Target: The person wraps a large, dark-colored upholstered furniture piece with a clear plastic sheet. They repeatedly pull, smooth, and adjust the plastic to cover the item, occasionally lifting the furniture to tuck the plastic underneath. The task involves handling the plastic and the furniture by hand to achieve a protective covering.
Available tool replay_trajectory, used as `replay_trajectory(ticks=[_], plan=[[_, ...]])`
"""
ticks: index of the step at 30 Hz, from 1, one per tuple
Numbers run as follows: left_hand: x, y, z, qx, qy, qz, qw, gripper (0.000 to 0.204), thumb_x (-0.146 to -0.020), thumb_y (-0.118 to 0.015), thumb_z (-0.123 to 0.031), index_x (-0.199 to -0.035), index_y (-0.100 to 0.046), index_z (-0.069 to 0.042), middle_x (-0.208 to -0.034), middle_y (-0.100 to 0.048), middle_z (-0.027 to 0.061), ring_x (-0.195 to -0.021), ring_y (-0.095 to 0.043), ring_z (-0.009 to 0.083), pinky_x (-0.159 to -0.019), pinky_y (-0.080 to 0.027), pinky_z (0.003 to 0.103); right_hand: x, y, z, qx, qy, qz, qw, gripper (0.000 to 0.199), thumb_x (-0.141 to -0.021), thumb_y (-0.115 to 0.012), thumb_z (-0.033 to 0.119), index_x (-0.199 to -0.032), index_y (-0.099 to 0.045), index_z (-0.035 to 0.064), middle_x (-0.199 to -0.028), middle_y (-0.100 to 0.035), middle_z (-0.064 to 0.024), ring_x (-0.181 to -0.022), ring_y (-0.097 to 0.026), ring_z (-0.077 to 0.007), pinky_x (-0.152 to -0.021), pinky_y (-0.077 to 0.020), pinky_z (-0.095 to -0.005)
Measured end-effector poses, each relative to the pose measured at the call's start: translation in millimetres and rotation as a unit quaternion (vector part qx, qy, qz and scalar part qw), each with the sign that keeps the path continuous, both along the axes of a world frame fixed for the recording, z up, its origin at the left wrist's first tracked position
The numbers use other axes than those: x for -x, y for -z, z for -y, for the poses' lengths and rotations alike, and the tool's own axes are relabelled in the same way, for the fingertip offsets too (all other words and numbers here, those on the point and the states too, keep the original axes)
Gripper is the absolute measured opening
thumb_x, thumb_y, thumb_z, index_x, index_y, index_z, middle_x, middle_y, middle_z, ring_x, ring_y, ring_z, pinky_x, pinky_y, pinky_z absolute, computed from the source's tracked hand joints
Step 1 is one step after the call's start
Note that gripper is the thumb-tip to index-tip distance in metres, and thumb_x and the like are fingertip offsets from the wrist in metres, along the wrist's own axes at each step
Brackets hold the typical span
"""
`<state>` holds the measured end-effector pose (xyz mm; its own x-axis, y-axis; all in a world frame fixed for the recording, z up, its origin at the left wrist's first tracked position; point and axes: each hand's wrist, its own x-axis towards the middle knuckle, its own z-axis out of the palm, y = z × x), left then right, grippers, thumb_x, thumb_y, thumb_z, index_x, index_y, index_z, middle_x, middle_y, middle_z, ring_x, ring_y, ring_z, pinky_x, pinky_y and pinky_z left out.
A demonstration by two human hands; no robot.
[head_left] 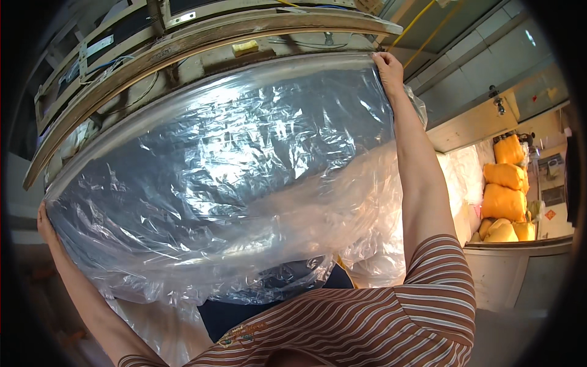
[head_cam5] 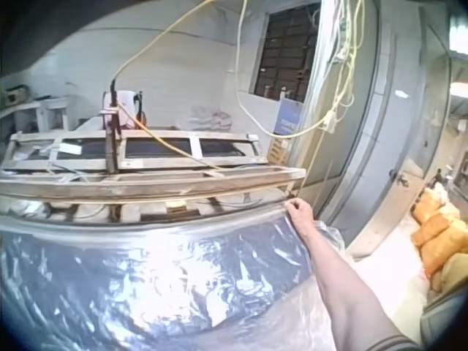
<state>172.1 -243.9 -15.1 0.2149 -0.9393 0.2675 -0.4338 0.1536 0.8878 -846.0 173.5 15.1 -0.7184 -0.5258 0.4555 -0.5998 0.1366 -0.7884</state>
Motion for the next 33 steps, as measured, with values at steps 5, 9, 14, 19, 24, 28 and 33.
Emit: replay_trajectory(ticks=[5, 9, 14, 19, 24, 28, 33], plan=[[31, -10, 2, -0.033, -0.044, 0.03, 0.998, 0.044, -0.087, -0.065, -0.035, -0.116, -0.064, -0.002, -0.111, -0.065, 0.0058, -0.102, -0.057, 0.0147, -0.092, -0.04, 0.025, 8, -3, 11, -0.014, 0.028, -0.021, 0.999, 0.03, -0.081, -0.069, 0.029, -0.089, -0.067, 0.0, -0.077, -0.065, -0.0045, -0.073, -0.056, -0.011, -0.069, -0.0448, -0.0265], [31, -9, 8, -0.003, -0.051, 0.08, 0.995, 0.046, -0.085, -0.066, -0.037, -0.115, -0.065, -0.003, -0.114, -0.064, 0.0059, -0.104, -0.057, 0.0154, -0.092, -0.04, 0.027, 8, -5, 16, -0.043, 0.086, -0.075, 0.993, 0.033, -0.076, -0.072, 0.031, -0.082, -0.062, 0.0006, -0.078, -0.061, -0.0076, -0.072, -0.056, -0.0174, -0.07, -0.0453, -0.0303], [16, -11, 21, -0.031, -0.145, 0.243, 0.959, 0.052, -0.086, -0.06, -0.04, -0.117, -0.062, 0.001, -0.117, -0.062, 0.0091, -0.107, -0.055, 0.0183, -0.092, -0.04, 0.029, 13, -1, 19, -0.072, 0.179, -0.144, 0.971, 0.042, -0.068, -0.075, 0.036, -0.084, -0.052, 0.0037, -0.095, -0.052, -0.015, -0.086, -0.052, -0.029, -0.079, -0.0433, -0.0377], [5, 30, 32, -0.027, -0.084, 0.019, 0.996, 0.045, -0.091, -0.05, -0.034, -0.111, -0.061, 0.005, -0.11, -0.062, 0.0103, -0.099, -0.056, 0.0198, -0.089, -0.041, 0.032, 29, -4, 14, -0.053, 0.169, -0.123, 0.976, 0.037, -0.074, -0.069, 0.035, -0.082, -0.054, 0.0016, -0.095, -0.054, -0.0164, -0.088, -0.053, -0.0308, -0.082, -0.042, -0.0385], [-51, 21, 64, -0.046, -0.069, -0.088, 0.993, 0.04, -0.095, -0.043, -0.028, -0.108, -0.062, 0.005, -0.106, -0.062, 0.0113, -0.096, -0.056, 0.0202, -0.087, -0.041, 0.032, 29, 2, 16, 0.01, 0.166, -0.072, 0.983, 0.037, -0.083, -0.059, 0.037, -0.083, -0.059, -0.0001, -0.096, -0.058, -0.0196, -0.092, -0.055, -0.0332, -0.084, -0.0409, -0.0394], [-57, 7, 48, -0.026, -0.018, 0.044, 0.999, 0.044, -0.096, -0.045, -0.034, -0.111, -0.062, 0.003, -0.105, -0.063, 0.0101, -0.098, -0.056, 0.0173, -0.09, -0.041, 0.029, 18, 1, 22, -0.058, 0.155, -0.104, 0.981, 0.05, -0.088, -0.048, 0.047, -0.09, -0.063, -0.0012, -0.099, -0.061, -0.0212, -0.095, -0.056, -0.0362, -0.086, -0.0405, -0.0412], [-41, -55, -11, 0.021, 0.012, 0.202, 0.979, 0.049, -0.094, -0.051, -0.043, -0.116, -0.062, -0.001, -0.107, -0.064, 0.0076, -0.1, -0.056, 0.0157, -0.093, -0.04, 0.028, -15, -28, -8, -0.334, 0.067, -0.241, 0.909, 0.052, -0.089, -0.043, 0.05, -0.099, -0.066, 0.0048, -0.108, -0.06, -0.0187, -0.103, -0.054, -0.0354, -0.088, -0.0406, -0.0403]])
